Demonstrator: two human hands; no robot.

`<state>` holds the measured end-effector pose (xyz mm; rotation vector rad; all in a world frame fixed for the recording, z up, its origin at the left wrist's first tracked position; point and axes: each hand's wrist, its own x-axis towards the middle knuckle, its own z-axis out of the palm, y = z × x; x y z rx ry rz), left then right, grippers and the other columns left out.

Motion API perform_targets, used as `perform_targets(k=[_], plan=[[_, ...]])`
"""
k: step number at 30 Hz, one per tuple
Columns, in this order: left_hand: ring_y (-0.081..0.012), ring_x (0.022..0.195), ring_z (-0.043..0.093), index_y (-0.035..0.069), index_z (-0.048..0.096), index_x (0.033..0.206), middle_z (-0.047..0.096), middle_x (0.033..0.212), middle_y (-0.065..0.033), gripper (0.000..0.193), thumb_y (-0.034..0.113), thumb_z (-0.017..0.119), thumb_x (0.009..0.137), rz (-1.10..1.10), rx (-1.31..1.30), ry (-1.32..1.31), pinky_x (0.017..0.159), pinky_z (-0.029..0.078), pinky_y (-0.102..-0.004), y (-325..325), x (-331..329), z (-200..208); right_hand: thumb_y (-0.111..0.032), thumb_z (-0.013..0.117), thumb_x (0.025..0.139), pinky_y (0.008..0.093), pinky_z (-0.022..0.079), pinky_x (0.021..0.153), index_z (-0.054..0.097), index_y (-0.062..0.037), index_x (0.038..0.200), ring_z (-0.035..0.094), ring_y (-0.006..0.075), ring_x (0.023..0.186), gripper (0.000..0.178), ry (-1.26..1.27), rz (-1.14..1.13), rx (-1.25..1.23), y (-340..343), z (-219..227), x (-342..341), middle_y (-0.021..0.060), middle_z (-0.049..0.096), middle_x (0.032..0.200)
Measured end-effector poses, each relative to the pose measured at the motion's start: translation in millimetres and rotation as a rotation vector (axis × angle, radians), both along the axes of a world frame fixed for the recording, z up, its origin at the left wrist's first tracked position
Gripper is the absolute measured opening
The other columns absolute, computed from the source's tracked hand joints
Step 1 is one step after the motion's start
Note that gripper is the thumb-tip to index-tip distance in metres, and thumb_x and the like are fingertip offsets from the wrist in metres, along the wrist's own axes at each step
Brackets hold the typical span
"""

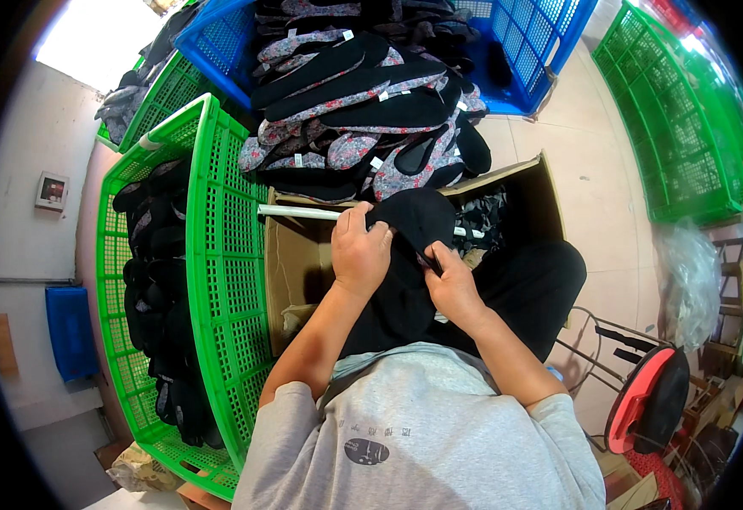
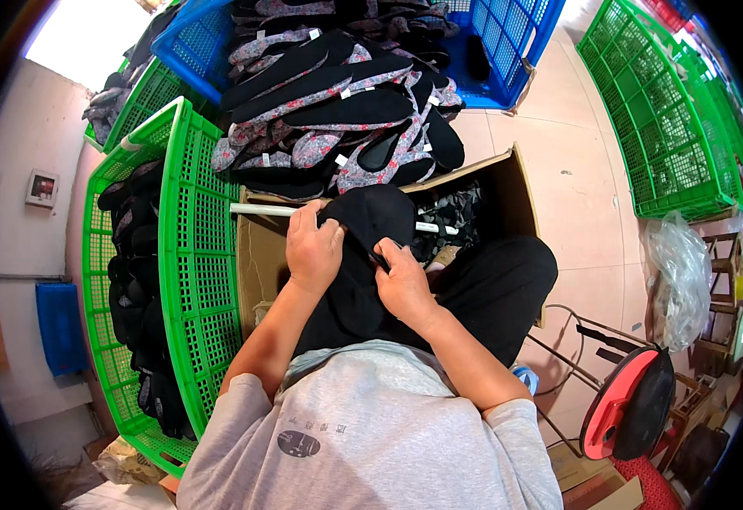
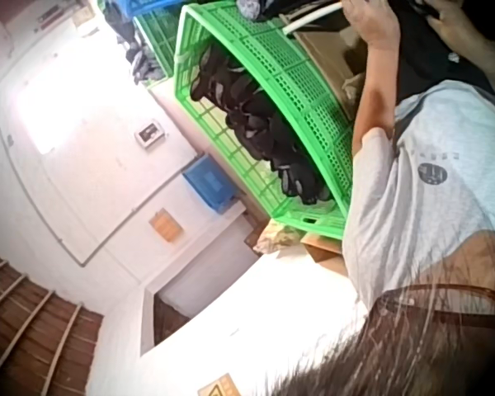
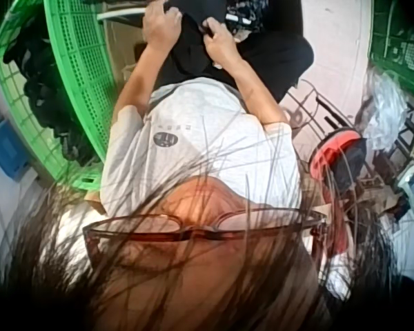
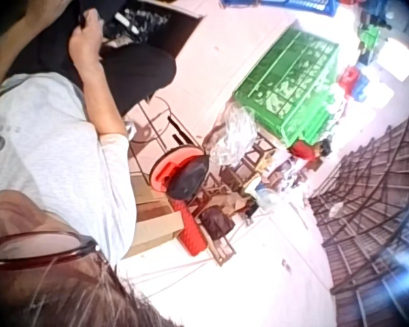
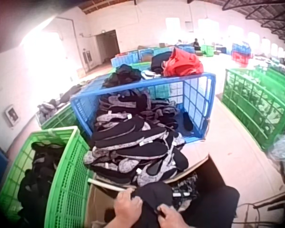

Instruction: The person sits on the floor and assembles slippers by hand. They pick up a black sole and a patterned fabric upper, align them, and press the edges together to secure the bond. The person repeats this process for multiple units, handling them one at a time.

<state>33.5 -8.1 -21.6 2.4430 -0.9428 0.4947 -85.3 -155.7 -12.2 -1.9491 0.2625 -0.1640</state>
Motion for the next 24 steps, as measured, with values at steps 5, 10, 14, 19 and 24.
perform_targets(k=[5, 10, 14, 19, 24], plan=[[-0.0316, 0.110, 0.055, 0.007, 0.068, 0.078, 0.059, 0.120, -0.0132, 0.008, 0.014, 0.070, 0.074, 0.112, 0.139, -0.088, 0.088, 0.043, -0.0427, -5.2, 9.5, -3.6, 0.006, 0.060, 0.080, 0.0482, 0.044, 0.078, 0.051, -0.0032, 0.101, 0.053, 0.0434, 0.092, 0.025, 0.038, 0.010, -0.035, 2.7, 6.0, 5.5, 0.0186, 0.060, 0.097], [-0.0304, 0.117, 0.053, 0.003, 0.069, 0.074, 0.058, 0.130, -0.0134, 0.009, 0.011, 0.066, 0.072, 0.161, 0.264, -0.085, 0.091, 0.041, -0.0429, -7.0, 13.7, -5.0, 0.005, 0.061, 0.081, 0.0482, 0.045, 0.077, 0.052, -0.0039, 0.102, 0.054, 0.0432, 0.091, 0.024, 0.053, 0.001, -0.033, 7.8, 5.7, 9.1, 0.0190, 0.060, 0.095], [-0.0296, 0.119, 0.049, 0.005, 0.073, 0.075, 0.052, 0.141, -0.0147, 0.013, 0.014, 0.063, 0.076, 0.171, 0.438, 0.012, 0.095, 0.037, -0.0478, -5.2, 20.0, -11.1, 0.005, 0.061, 0.081, 0.0481, 0.045, 0.077, 0.052, -0.0042, 0.101, 0.054, 0.0430, 0.091, 0.023, 0.025, 0.016, -0.053, 10.7, 7.6, 7.9, 0.0201, 0.060, 0.094], [-0.0281, 0.126, 0.046, 0.003, 0.077, 0.086, 0.048, 0.146, -0.0112, 0.021, 0.014, 0.060, 0.079, 0.152, 0.493, 0.082, 0.099, 0.037, -0.0488, -5.9, 28.9, -14.2, 0.005, 0.061, 0.081, 0.0482, 0.046, 0.076, 0.053, -0.0045, 0.100, 0.055, 0.0433, 0.090, 0.023, 0.018, 0.006, -0.063, 15.0, -3.4, 8.2, 0.0208, 0.060, 0.092], [-0.0297, 0.123, 0.054, -0.004, 0.074, 0.088, 0.058, 0.136, -0.0146, 0.023, 0.010, 0.058, 0.080, -0.014, 0.331, 0.159, 0.096, 0.046, -0.0413, -11.7, 35.2, -11.8, 0.001, 0.056, 0.080, 0.0499, 0.048, 0.078, 0.057, -0.0064, 0.099, 0.056, 0.0441, 0.091, 0.021, -0.023, -0.065, -0.124, 11.8, -8.9, 1.9, 0.0208, 0.062, 0.093]])
